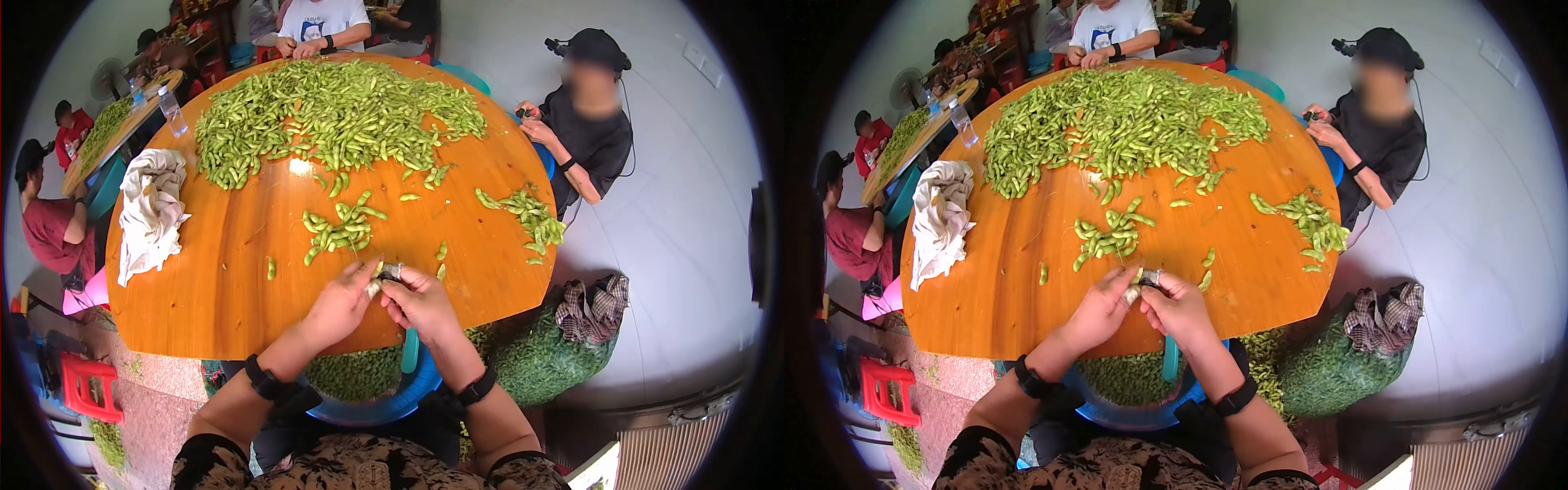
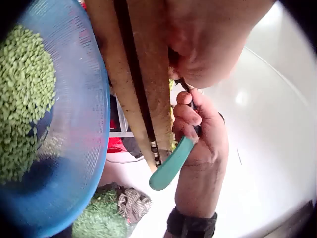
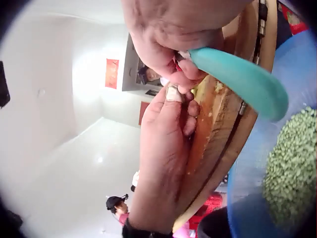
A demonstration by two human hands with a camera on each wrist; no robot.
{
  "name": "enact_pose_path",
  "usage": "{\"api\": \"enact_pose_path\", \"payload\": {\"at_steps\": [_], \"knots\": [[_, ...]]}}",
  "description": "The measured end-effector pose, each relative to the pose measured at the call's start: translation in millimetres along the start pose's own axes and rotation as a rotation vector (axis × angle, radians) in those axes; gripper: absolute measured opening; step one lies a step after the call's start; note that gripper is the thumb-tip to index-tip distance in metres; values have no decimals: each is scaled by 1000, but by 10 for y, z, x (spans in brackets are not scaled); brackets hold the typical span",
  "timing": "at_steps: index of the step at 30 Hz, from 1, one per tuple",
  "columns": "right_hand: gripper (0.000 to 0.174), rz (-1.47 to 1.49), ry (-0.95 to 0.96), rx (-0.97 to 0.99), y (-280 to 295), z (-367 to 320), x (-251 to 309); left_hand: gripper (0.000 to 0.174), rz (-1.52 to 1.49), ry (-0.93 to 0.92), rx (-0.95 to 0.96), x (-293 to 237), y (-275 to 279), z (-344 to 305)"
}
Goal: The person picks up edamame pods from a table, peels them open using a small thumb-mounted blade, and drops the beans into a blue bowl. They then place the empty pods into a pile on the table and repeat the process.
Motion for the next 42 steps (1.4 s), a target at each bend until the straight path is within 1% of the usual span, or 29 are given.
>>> {"api": "enact_pose_path", "payload": {"at_steps": [1, 3, 4, 7, 8, 9, 10, 11, 13, 14, 16, 17, 19, 20, 22, 23, 24, 25, 26, 28, 31, 32, 34, 35, 37, 38, 39, 40, 42], "knots": [[8, 1, 5, -5, 4, -15, -3, 44, 194, -88, -58, -85, 18, -9], [6, -227, 140, -76, 48, -87, 85, 46, 250, -85, -28, -184, 37, 2], [6, -227, 138, -83, 50, -132, 107, 48, 309, -77, -1, -212, 19, 1], [6, -244, 105, -58, 30, -210, 140, 49, 273, -77, 1, -186, 10, -5], [7, -139, 64, -41, 36, -206, 93, 49, 276, -78, -2, -132, 11, -2], [7, -34, 22, -22, 35, -192, 47, 45, 126, -93, 10, -70, 0, 6], [7, -31, 23, -16, 43, -168, 39, 42, -23, -105, 23, -41, 2, 9], [8, 13, -8, -6, 50, -147, 3, 42, -17, -103, 22, -29, 17, 0], [9, 58, -44, 9, 55, -134, -29, 31, -311, 177, 172, 105, -56, -25], [9, 74, -54, 41, 40, -128, -23, 31, -308, 180, 173, 165, -62, -31], [8, 90, -63, 73, 20, -115, -11, 29, -767, 393, 220, 351, -169, -60], [8, 86, -66, 76, 20, -106, -5, 29, -768, 392, 220, 355, -163, -66], [8, 80, -65, 79, 3, -107, 15, 30, -887, 621, 160, 333, -140, -86], [8, 12, -25, 19, 1, -117, 51, 30, -886, 619, 158, 342, -169, -78], [8, -56, 12, -33, -52, -147, 98, 32, -534, 286, 129, 220, -104, 7], [9, -107, 61, -74, -62, -171, 148, 32, -532, 290, 124, 203, -98, 0], [10, -160, 111, -115, -71, -191, 196, 32, -416, 293, 142, 155, -71, 3], [10, -162, 111, -110, -101, -201, 199, 31, -301, 296, 159, 130, -55, 5], [11, -165, 127, -127, -112, -216, 211, 31, -300, 297, 154, 134, -62, -3], [12, -170, 143, -141, -136, -230, 205, 29, -134, 113, 56, 65, -5, 0], [12, -149, 194, -155, -164, -251, 202, 25, -171, 68, 61, 104, -6, -5], [12, -126, 191, -151, -168, -258, 199, 25, -169, 73, 56, 122, 13, -5], [11, -100, 187, -145, -187, -274, 192, 23, -470, 226, 142, 222, -39, -23], [11, -115, 190, -152, -189, -286, 191, 23, -469, 227, 141, 216, -46, -30], [10, -131, 196, -161, -184, -306, 170, 20, -639, 353, 121, 261, -105, -48], [10, -215, 286, -189, -175, -326, 194, 20, -640, 350, 120, 249, -83, -31], [9, -299, 375, -217, -177, -346, 220, 17, -687, 431, 161, 267, -93, -35], [9, -301, 376, -217, -196, -340, 192, 15, -735, 514, 203, 288, -118, -55], [4, -410, 586, -267, -253, -401, 256, 14, -712, 513, 203, 285, -118, -52]]}}
Point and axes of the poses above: each hand's wrist, its own z-axis towards the middle knuckle, its own y-axis out of the back of the hand, x = y × z, the point moved 7 cm from there along z, towards the middle knuckle, and after that the axes turned 2 degrees about z, right-handed, at the moved point
